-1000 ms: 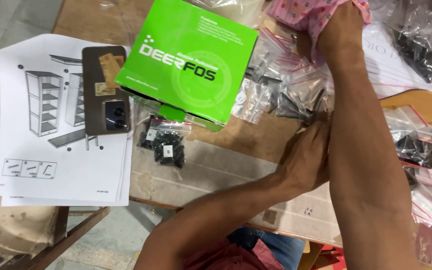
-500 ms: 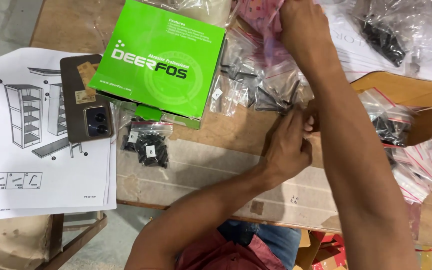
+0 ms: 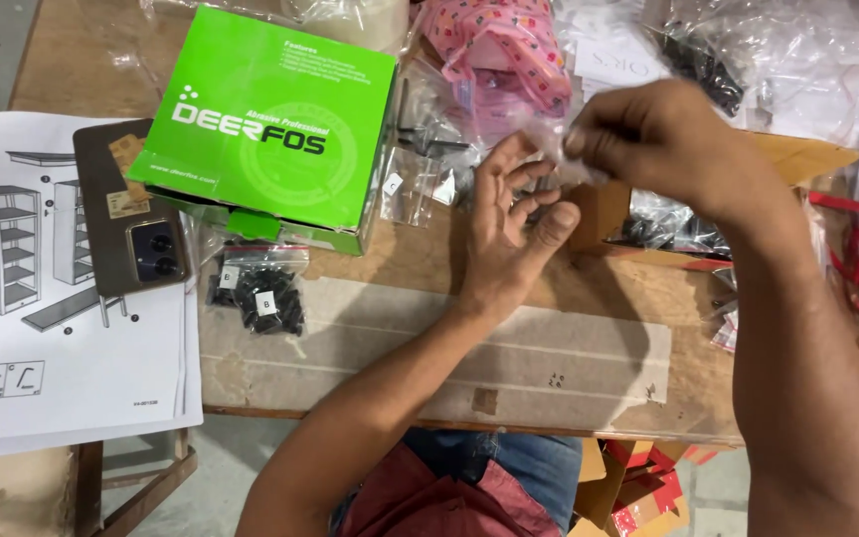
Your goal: Sort and organize small hardware components from various containers into smaller plastic bags for an assembly project.
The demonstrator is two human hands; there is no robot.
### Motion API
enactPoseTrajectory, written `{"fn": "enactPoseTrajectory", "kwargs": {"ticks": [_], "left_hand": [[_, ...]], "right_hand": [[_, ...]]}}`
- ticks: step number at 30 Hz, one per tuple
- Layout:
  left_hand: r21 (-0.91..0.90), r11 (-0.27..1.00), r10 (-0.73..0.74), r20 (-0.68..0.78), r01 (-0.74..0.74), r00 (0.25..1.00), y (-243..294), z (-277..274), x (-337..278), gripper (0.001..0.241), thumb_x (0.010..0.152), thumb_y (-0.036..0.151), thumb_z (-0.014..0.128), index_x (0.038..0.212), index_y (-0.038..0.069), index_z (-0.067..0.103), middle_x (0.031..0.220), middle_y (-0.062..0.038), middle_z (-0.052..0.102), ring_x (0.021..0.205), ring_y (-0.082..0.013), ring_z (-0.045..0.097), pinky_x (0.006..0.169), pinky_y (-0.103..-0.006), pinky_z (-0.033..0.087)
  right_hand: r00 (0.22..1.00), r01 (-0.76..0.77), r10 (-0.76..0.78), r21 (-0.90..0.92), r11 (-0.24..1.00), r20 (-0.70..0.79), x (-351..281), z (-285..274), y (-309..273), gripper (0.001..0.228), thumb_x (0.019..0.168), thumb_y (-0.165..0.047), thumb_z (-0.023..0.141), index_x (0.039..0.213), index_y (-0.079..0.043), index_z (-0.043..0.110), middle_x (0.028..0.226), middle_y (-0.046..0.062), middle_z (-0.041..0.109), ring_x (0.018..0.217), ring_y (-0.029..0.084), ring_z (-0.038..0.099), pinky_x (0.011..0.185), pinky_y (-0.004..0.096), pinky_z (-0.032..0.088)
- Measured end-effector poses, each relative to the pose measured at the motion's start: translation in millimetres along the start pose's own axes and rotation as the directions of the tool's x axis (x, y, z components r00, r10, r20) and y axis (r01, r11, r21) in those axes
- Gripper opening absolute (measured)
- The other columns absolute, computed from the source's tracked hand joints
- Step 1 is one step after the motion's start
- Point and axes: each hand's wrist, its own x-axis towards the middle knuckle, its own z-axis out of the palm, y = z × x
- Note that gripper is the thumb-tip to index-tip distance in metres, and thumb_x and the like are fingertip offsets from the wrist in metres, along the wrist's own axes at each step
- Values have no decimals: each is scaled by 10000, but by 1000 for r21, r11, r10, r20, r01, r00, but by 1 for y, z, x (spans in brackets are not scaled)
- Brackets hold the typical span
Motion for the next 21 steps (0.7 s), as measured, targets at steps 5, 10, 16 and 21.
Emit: {"fn": "enactPoseTrajectory", "kwargs": {"ticks": [5,10,16,21], "left_hand": [[-279,959,-85,-109,51,990,11,-4,9,735,903,221,844,1490,141,409,1337,-105,635,1190,-192,621,1020,-359,545],[-53,996,-82,-124,76,989,-9,-17,2,202,972,118,805,1134,31,720,989,-90,765,856,-145,710,790,-307,622],[293,956,-13,-62,30,998,-7,-3,-1,188,946,176,786,1101,82,735,990,-45,781,854,-89,730,719,-245,619],[422,906,-29,144,-35,989,-2,2,-3,156,939,168,787,1064,81,754,955,-25,773,783,-74,712,666,-221,594]], "right_hand": [[990,44,-46,18,999,132,-20,4,4,209,944,-183,653,1090,-68,748,863,59,774,722,141,719,659,308,608],[995,55,-65,-122,991,-77,-53,-65,50,307,946,-186,703,1217,-45,677,980,103,742,814,192,701,705,338,571],[906,-15,0,-31,999,-423,-68,-118,245,572,907,-174,862,1316,34,520,1117,168,669,951,259,690,763,387,607],[796,-9,39,54,999,-604,-35,-108,323,787,881,-166,967,1383,87,415,1209,212,622,1042,304,683,802,419,631]]}}
